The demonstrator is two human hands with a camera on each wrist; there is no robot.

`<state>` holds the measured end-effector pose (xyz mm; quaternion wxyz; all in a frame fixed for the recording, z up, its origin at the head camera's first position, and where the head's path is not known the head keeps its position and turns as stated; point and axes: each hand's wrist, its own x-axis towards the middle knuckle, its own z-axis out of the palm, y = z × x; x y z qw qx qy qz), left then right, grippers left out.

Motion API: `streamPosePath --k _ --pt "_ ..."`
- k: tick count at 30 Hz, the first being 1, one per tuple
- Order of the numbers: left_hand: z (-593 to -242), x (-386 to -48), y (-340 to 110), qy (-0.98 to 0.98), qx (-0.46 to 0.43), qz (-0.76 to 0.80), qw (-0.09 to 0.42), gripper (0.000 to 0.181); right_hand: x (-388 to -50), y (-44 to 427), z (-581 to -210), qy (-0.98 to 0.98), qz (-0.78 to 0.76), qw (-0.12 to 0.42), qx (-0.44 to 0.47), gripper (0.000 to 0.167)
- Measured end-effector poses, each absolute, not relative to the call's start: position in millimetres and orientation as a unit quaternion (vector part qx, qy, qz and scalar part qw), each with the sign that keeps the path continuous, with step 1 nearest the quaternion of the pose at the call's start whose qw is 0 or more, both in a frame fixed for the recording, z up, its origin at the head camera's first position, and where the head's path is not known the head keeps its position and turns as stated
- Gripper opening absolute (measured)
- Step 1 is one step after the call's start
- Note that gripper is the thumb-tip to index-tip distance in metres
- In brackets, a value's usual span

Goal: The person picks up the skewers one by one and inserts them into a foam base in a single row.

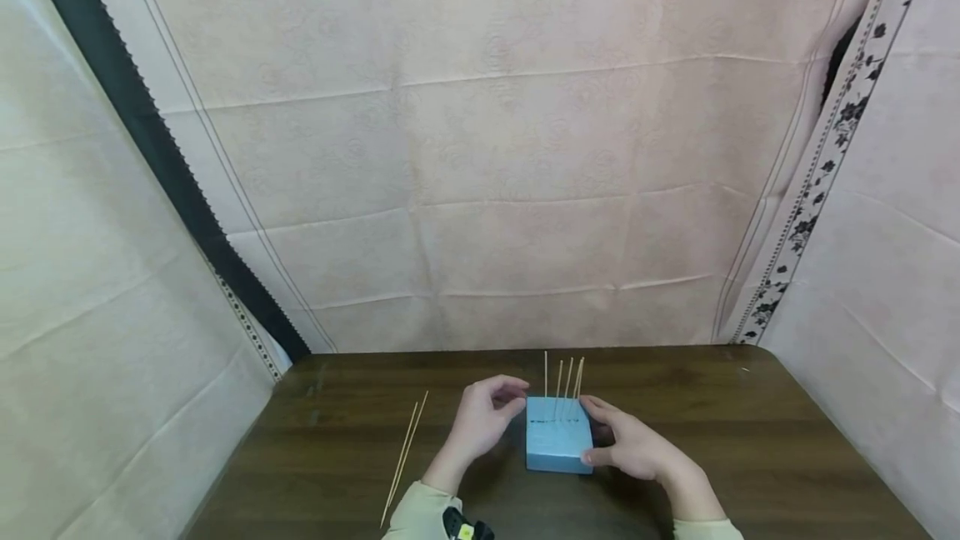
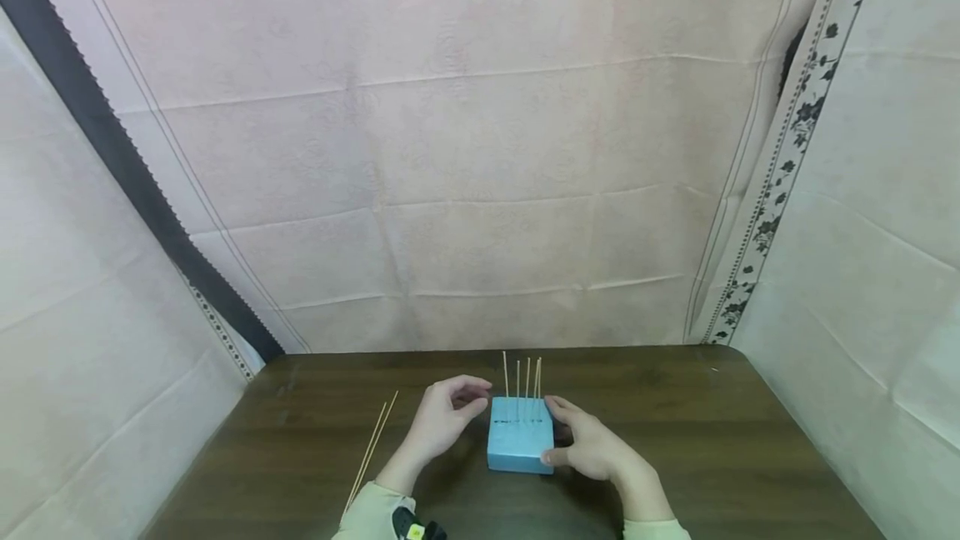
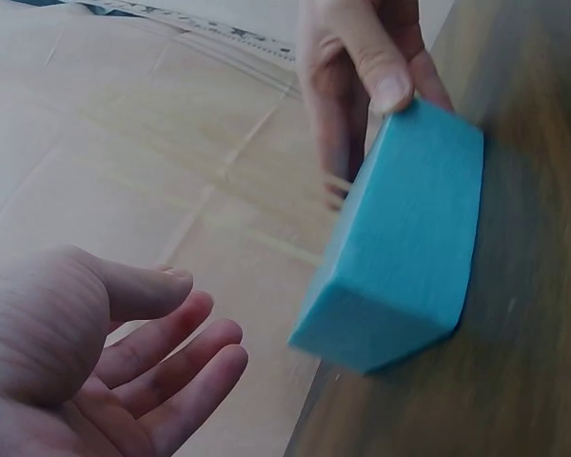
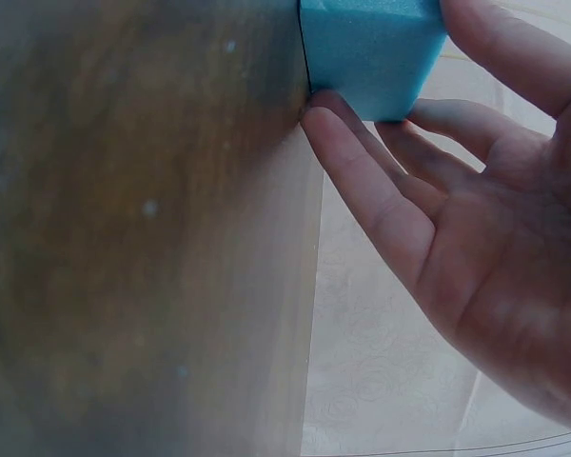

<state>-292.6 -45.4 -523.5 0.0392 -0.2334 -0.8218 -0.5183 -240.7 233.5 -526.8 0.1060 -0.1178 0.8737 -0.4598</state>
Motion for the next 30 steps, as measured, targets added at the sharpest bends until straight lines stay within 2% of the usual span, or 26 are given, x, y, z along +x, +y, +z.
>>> streamPosePath --k 12,21,30 --pt "-520.7 -307.2 -127.3 -0.849 -0.197 -0.488 0.048 0.016 -241.2 231.1 -527.1 0.873 -0.458 0.105 -0.131 0.096" --pt "-532.8 -308.1 -189.7 -0.857 -0.145 -0.495 -0.004 0.027 -241.7 231.3 -527.8 0.874 -0.459 0.102 -0.125 0.097" --pt "-538.9 -305.3 -220.1 -0.865 -0.106 -0.49 -0.015 0.021 -240.9 231.3 -525.0 0.878 -0.455 0.107 -0.104 0.096"
